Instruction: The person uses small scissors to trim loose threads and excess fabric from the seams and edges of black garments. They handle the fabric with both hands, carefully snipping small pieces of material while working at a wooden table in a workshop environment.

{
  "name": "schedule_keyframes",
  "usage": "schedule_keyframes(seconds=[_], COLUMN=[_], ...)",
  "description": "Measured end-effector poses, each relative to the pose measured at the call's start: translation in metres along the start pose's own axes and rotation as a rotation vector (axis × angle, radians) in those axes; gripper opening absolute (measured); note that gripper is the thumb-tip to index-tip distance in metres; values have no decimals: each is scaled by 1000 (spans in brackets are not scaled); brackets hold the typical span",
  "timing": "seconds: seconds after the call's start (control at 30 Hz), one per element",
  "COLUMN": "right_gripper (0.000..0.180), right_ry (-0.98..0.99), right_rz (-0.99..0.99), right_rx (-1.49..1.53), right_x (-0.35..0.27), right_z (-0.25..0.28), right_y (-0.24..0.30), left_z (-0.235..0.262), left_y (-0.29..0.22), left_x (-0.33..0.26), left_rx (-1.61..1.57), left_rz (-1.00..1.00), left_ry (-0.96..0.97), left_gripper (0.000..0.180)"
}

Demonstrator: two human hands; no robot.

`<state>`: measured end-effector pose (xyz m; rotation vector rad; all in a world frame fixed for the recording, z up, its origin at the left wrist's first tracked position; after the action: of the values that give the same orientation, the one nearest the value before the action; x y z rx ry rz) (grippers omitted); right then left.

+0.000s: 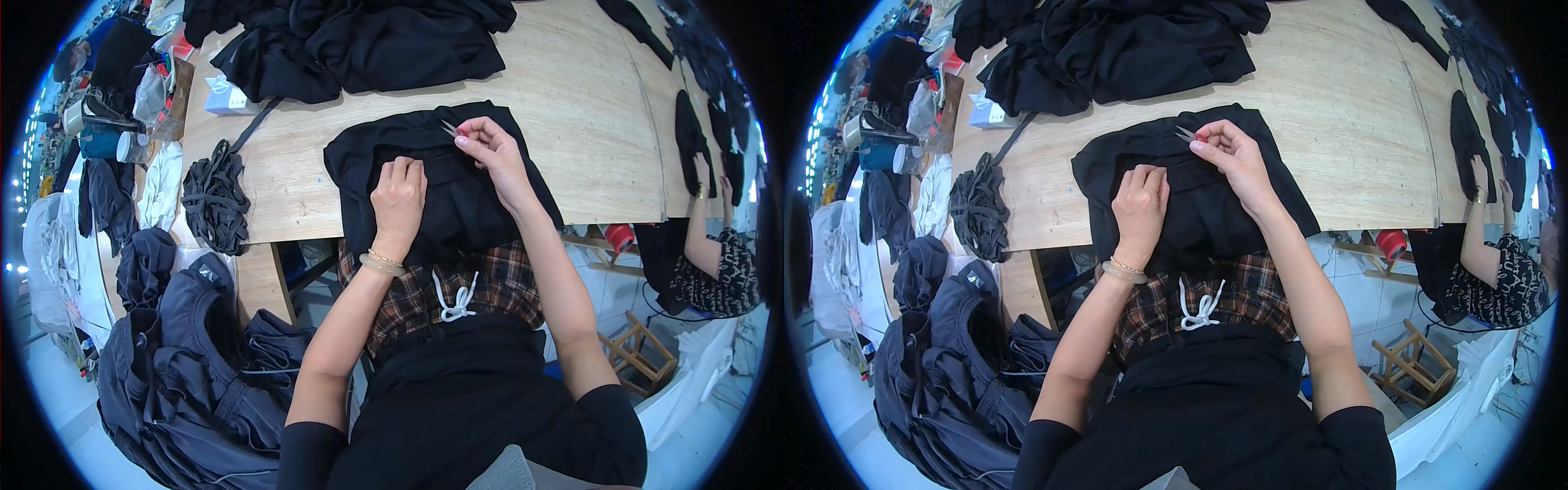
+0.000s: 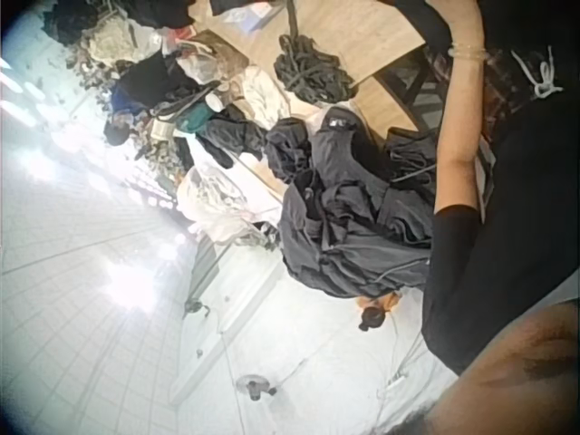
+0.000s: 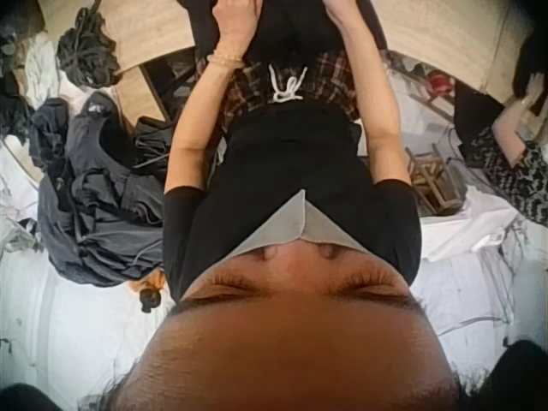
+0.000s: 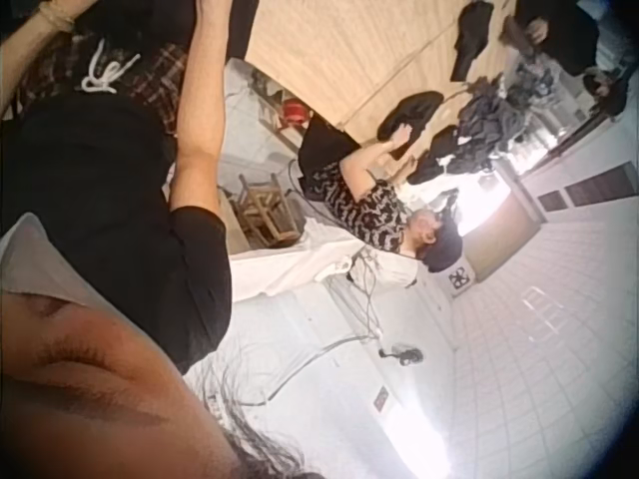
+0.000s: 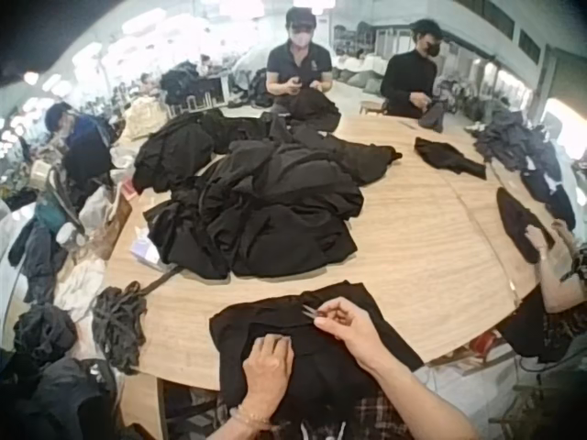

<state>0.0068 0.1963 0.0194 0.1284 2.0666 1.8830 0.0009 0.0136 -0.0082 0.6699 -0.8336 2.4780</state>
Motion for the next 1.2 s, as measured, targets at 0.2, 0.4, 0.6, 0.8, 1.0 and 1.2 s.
schedule_keyframes(seconds=[0.2, 0.4, 0.6, 0.8, 1.0, 1.2], right_gripper=[19, 22, 14, 16, 18, 18], right_ry=[-30, -8, 53, 112, 135, 122], right_rz=[242, 610, 772, 803, 795, 697], right_rx=[-219, -804, -1095, -1183, -1217, -1184], right_x=[1, -8, -11, -12, -10, -8], right_z=[0, -14, -29, -40, -46, -36], right_y=[-8, 5, 15, 22, 21, 20], left_z=[-1, 5, 1, 0, 0, 2], left_y=[17, 21, 24, 25, 25, 24], left_x=[2, 3, 1, 1, 1, 1], left_rx=[-169, -288, -314, -301, -303, -367], left_rz=[35, 147, 168, 152, 146, 238], left_ry=[-40, 33, 12, -10, -17, 1], left_gripper=[7, 6, 6, 8, 7, 6])
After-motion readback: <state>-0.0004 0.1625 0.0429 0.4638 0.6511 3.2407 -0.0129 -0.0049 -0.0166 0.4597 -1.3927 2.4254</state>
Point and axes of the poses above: each hand's wrist, its own x-axis towards the middle knuckle, its own z-axis out of the back of the hand, y = z × x, the point moved 2 cm from there along x, towards the middle knuckle, and after that the axes turned 7 degrees about -y, right-handed, at the moved point
